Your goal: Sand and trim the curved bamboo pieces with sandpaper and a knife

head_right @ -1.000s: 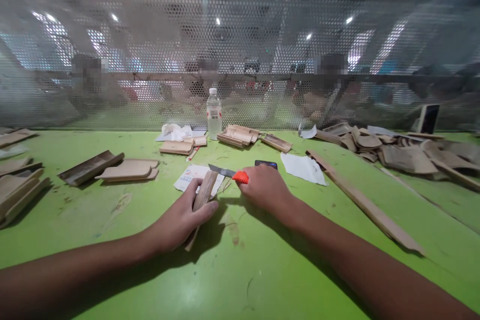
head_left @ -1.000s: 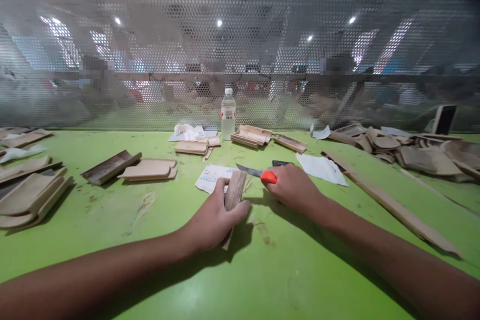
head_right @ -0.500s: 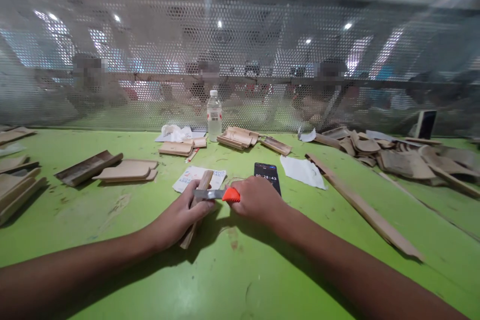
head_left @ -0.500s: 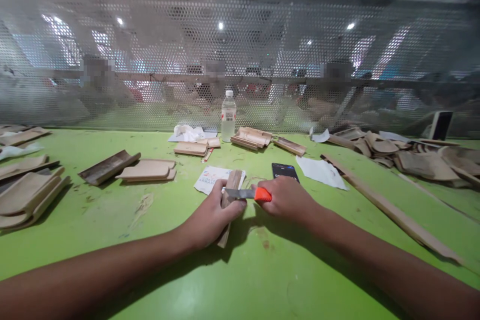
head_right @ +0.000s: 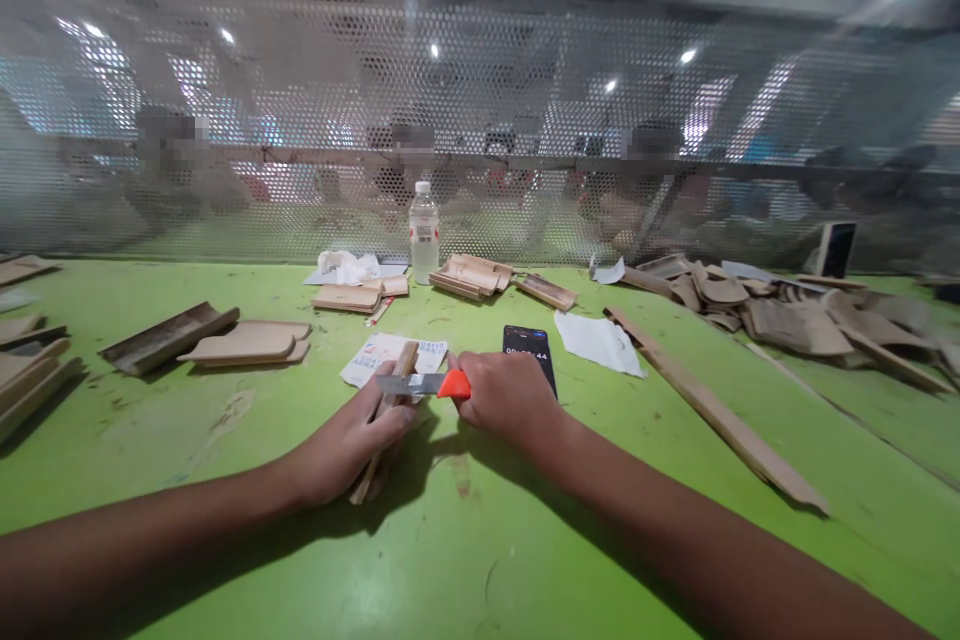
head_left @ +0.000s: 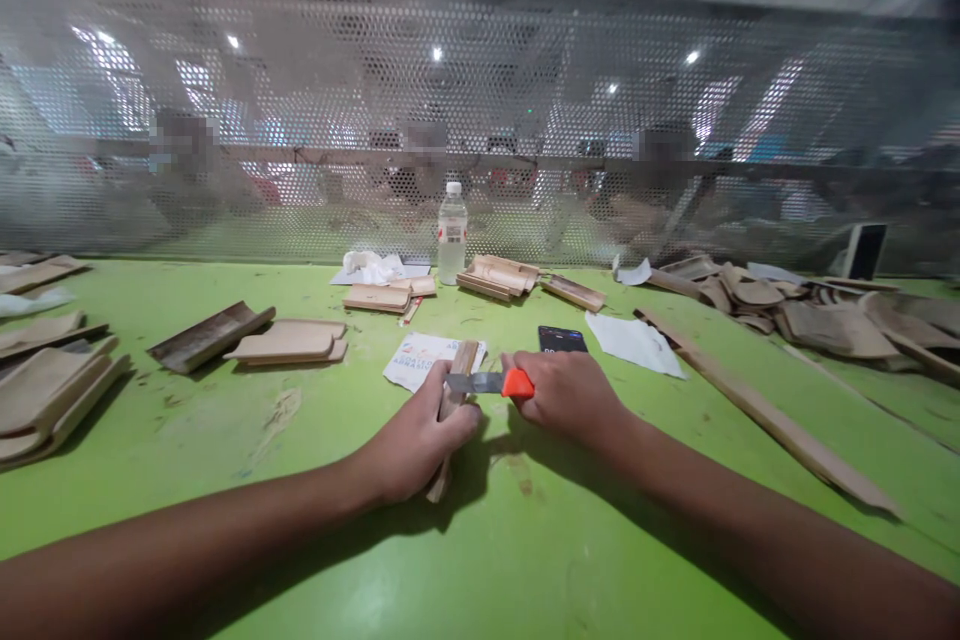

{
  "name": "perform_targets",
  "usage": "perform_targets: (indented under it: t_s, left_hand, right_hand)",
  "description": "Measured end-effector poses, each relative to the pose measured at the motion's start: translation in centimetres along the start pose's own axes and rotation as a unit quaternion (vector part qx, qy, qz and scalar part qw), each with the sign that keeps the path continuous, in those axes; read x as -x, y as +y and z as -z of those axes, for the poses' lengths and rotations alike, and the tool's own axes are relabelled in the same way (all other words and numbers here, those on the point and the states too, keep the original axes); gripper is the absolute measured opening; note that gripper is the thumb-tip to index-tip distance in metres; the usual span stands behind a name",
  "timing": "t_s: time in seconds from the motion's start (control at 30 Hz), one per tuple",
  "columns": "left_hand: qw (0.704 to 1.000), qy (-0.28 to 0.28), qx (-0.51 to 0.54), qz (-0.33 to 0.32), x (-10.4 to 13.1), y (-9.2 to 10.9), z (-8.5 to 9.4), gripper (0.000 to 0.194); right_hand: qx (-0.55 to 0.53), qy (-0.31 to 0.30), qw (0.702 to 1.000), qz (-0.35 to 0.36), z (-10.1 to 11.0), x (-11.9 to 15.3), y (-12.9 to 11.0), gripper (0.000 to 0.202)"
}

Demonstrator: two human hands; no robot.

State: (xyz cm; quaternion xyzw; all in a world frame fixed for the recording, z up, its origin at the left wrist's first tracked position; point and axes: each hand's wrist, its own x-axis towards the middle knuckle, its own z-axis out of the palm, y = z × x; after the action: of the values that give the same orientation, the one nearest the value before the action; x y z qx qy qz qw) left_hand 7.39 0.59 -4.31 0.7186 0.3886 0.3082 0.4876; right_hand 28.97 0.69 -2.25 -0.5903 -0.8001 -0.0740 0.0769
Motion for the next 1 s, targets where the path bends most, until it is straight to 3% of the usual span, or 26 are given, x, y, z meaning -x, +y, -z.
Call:
perform_targets:
  t_s: [0.17,0.33,0.43,0.5,0.6,0.67,0.73,0.83,1.0]
  left_hand:
    - [1.0,0.007,0.017,-0.006,0.1,0.2,0.0,0.034]
    - [0.998,-0.058,0.0,-0.024,1.2,0.9,-0.4,0.052]
    - [0.995,-0.044,0.086,0.023,1.2,0.7,-0.9,0.051]
    - [0.976,-0.028,0.201,0.084,0.7,0.4,-1.2,0.048]
    - [0.926,-0.01,0.351,0.139,-0.4,0.0,-1.5,0.055]
    - [0.901,0.019,0.407,0.149,-0.9,0.1,-1.4,0.056]
    - [0.887,0.043,0.439,0.141,-1.2,0.2,-1.2,0.054]
    - [0.884,0.025,0.449,0.124,-1.4,0.4,-1.0,0.052]
    - [0.863,-0.066,0.482,0.138,-1.7,0.2,-0.4,0.059]
  right_hand:
    - [0.003,0.02,0.999,-0.025,0.2,-0.1,0.0,0.02]
    - [0.009,0.085,0.991,-0.102,1.4,-0.9,2.8,0.025]
    - [0.007,0.123,0.985,-0.117,1.9,-0.9,3.8,0.026]
    - [-0.01,0.129,0.988,-0.079,1.7,-0.6,3.4,0.028]
    - [-0.088,0.116,0.985,0.092,0.7,0.4,1.2,0.04]
    - [-0.146,0.126,0.956,0.219,-0.1,1.2,-0.6,0.042]
    - [-0.168,0.152,0.93,0.29,-0.7,1.8,-2.0,0.04]
    - [-0.165,0.197,0.916,0.308,-1.0,2.2,-2.8,0.038]
    - [-0.143,0.257,0.923,0.25,-0.8,1.8,-1.8,0.03]
